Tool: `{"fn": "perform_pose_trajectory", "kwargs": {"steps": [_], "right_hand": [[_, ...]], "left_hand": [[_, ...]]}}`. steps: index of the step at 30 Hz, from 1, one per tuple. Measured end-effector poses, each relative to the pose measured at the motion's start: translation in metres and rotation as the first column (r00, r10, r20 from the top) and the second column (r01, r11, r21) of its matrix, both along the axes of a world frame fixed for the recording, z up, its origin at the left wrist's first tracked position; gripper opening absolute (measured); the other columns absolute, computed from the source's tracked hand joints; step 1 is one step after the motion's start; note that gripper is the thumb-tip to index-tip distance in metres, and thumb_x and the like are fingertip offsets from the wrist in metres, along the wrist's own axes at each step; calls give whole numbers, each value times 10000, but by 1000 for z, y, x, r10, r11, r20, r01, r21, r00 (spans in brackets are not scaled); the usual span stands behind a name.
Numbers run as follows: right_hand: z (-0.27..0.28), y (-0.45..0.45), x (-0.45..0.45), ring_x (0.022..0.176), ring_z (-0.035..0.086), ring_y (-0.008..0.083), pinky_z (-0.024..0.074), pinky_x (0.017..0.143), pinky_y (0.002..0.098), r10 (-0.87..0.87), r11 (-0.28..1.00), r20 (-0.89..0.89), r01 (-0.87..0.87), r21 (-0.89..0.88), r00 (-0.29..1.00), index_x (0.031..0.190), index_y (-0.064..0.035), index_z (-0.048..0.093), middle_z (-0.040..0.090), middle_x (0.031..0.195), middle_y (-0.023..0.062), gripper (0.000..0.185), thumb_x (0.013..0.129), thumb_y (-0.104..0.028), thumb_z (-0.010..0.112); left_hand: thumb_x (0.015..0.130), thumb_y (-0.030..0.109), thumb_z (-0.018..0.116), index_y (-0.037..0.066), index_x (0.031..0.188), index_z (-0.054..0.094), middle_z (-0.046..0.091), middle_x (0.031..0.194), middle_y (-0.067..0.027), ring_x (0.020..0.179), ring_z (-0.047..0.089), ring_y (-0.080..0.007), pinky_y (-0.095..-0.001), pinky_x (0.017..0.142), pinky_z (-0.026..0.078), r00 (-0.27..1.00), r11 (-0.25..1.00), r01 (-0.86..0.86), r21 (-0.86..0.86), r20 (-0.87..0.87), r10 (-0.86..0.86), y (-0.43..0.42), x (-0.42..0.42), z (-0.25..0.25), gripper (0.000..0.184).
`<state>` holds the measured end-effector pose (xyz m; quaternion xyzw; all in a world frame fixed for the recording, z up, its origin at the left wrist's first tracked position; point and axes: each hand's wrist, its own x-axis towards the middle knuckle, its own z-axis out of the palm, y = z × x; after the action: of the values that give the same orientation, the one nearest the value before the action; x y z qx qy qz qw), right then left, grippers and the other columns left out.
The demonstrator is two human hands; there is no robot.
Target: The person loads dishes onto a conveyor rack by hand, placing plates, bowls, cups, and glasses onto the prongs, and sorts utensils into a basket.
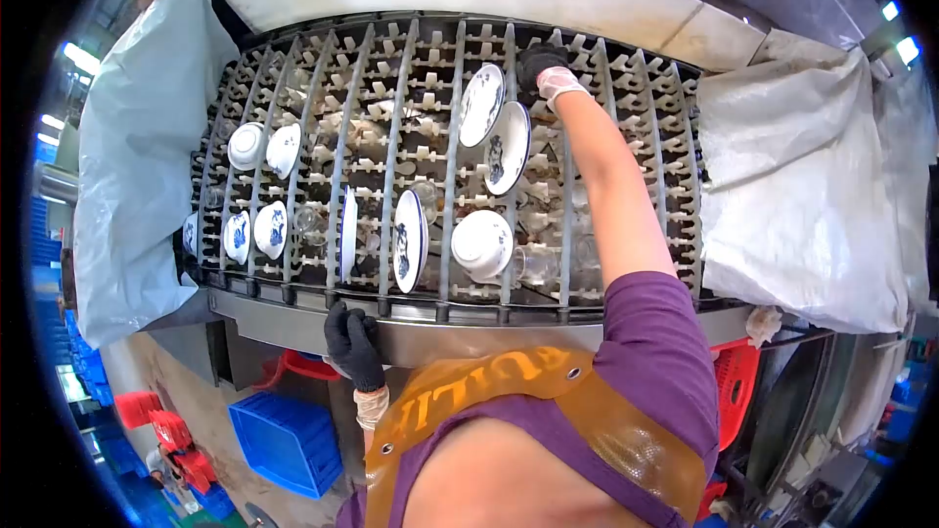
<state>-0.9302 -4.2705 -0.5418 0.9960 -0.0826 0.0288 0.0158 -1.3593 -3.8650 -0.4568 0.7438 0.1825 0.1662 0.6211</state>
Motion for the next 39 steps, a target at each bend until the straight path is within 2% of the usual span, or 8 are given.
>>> {"fn": "perform_pose_trajectory", "kwargs": {"steps": [7,11,13,17,23,31,33,39], "right_hand": [[83,-1,-84,1088,514,346,407,939,390,100,633,279,-277,723,955,1211,-68,448,532,1188,178,754,635,-478,709],[50,-34,-108,991,577,294,459,848,362,202,897,317,-305,319,927,1151,-61,511,572,1124,159,579,736,-436,660],[67,-44,-140,908,611,216,492,771,320,307,678,118,-305,669,944,1095,-44,558,586,1095,124,471,770,-371,654],[102,-38,-258,1047,551,233,437,908,341,873,352,25,-665,658,486,1156,-78,538,572,1136,101,489,720,-200,724],[58,-11,-375,1016,544,280,434,886,369,612,724,-94,-509,465,785,1156,-124,502,558,1120,114,578,623,-142,726],[69,-11,-394,1007,550,285,423,883,404,139,337,363,-388,858,921,1128,-102,526,557,1108,121,468,698,-198,685],[52,-22,-393,1023,547,262,337,960,451,362,808,302,-459,370,882,1124,-110,530,555,1120,106,474,686,-189,692],[59,-59,-401,887,572,301,448,759,394,45,834,486,-300,463,873,936,-77,614,617,911,113,227,732,-172,646]], "left_hand": [[831,19,550,-32,993,586,621,861,-133,797,600,-211,-313,711,495,992,727,-25,687,109,-68,-21,-2,-7,174],[810,34,585,-22,959,606,631,901,-158,817,615,-257,-325,749,484,992,795,-9,606,108,-71,-20,-6,-17,161],[805,41,598,-15,958,610,637,907,-150,824,620,-252,-325,756,486,997,800,31,599,43,-71,-22,-10,-14,163],[818,45,581,-15,993,598,643,917,-148,840,623,-249,-328,768,487,989,741,11,671,101,-107,-32,-9,-13,186],[839,15,540,-22,1011,595,639,969,-138,875,612,-221,-310,787,476,977,762,63,644,116,-178,-39,-10,-16,184],[788,0,578,1,1005,600,636,907,-127,807,622,-197,-294,732,488,905,782,298,547,99,-414,-95,-8,1,218],[757,-5,606,23,1000,602,626,889,-124,761,626,-218,-289,662,495,782,660,471,585,68,-619,-121,1,14,245],[743,147,660,84,1084,577,601,972,-131,906,592,-279,-379,776,470,606,444,641,627,-58,-793,-174,27,22,357]]}}
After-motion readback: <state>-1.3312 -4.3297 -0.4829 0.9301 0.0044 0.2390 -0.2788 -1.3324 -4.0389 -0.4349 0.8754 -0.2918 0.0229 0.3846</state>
